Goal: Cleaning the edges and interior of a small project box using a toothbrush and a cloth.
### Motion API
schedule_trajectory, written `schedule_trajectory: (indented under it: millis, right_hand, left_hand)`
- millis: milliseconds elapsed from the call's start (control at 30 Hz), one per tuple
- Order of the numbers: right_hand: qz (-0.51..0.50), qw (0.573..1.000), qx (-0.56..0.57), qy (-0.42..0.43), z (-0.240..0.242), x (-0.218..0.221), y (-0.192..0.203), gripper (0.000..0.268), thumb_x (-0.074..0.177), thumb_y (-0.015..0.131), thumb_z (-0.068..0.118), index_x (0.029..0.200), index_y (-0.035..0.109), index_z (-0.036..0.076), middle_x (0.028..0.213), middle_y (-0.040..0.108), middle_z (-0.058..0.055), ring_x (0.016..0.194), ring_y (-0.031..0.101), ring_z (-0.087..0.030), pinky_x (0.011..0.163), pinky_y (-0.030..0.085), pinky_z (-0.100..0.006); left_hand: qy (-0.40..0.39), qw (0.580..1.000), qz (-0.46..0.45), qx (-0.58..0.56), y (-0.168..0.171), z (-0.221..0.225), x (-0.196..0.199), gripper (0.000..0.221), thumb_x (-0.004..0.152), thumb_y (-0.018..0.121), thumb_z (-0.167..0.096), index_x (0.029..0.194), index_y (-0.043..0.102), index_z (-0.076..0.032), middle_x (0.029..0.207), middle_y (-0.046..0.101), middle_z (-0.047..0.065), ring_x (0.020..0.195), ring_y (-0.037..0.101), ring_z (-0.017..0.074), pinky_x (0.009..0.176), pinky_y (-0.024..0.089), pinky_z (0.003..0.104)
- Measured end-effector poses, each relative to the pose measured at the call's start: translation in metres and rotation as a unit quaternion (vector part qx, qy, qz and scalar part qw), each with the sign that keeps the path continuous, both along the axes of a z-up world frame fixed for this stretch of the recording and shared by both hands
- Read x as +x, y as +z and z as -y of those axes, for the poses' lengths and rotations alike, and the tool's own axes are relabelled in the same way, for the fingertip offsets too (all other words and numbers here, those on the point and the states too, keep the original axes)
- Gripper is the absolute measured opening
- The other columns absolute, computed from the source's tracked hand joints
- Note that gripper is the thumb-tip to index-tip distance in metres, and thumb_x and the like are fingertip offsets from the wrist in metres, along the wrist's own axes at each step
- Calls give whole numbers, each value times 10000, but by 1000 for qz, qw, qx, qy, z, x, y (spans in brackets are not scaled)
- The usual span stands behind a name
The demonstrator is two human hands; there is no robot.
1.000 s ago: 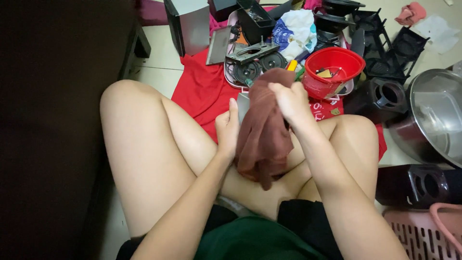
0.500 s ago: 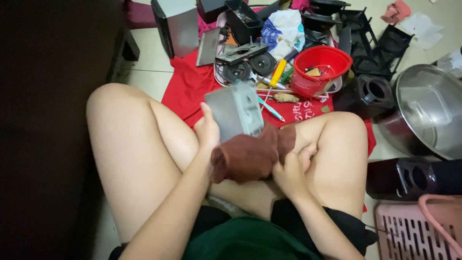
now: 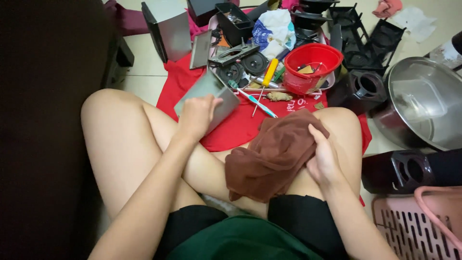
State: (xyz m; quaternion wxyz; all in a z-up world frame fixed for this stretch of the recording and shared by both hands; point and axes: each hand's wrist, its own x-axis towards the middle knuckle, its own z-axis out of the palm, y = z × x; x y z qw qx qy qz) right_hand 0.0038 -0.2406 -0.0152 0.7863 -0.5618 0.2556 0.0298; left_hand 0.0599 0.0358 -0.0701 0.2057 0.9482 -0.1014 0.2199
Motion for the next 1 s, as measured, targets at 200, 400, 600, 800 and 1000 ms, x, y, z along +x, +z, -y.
schedule_trajectory:
  millis: [200, 400, 600, 800, 1000]
  right_hand:
    - [-12, 984, 176, -7, 24, 6, -17, 384, 851, 507, 361, 1157, 534, 132, 1194, 561, -69, 1078, 548, -249, 927, 435, -446]
    - [36, 955, 290, -46, 40, 0, 27, 443, 894, 382, 417, 1184, 514, 110, 1233, 538, -85, 1150, 495, -266, 1011, 347, -485]
    - [152, 965, 204, -63, 80, -2, 52, 399, 878, 413, 369, 1168, 540, 127, 1227, 554, -75, 1148, 529, -255, 1040, 368, -465]
    - [-23, 946, -313, -84, 156, -39, -2, 347, 913, 569, 210, 1026, 476, -105, 904, 539, -223, 730, 624, -322, 604, 511, -369]
    - [-91, 795, -599, -26, 138, -37, 21, 260, 779, 588, 196, 777, 632, -60, 612, 569, -158, 506, 500, -297, 474, 410, -366]
  left_hand:
    - [-118, 992, -2, 48, 9, 15, -10, 264, 842, 547, -361, 763, 554, -110, 638, 608, 89, 654, 623, 282, 604, 478, 389]
    - [-183, 967, 85, -153, 57, 94, -34, 285, 759, 681, -337, 894, 599, -100, 775, 623, 80, 769, 603, 259, 705, 458, 351]
    - [-251, 957, -129, -63, 31, 177, -33, 551, 647, 672, -380, 1060, 496, -60, 920, 575, 116, 882, 561, 309, 806, 437, 409]
    - [-246, 964, -80, -59, 27, 176, -43, 274, 670, 621, -290, 846, 559, -88, 729, 585, 60, 708, 568, 277, 653, 457, 379]
    - [-260, 956, -14, -132, 51, 187, -35, 244, 749, 581, -257, 834, 584, -29, 876, 576, 101, 744, 551, 282, 671, 451, 353]
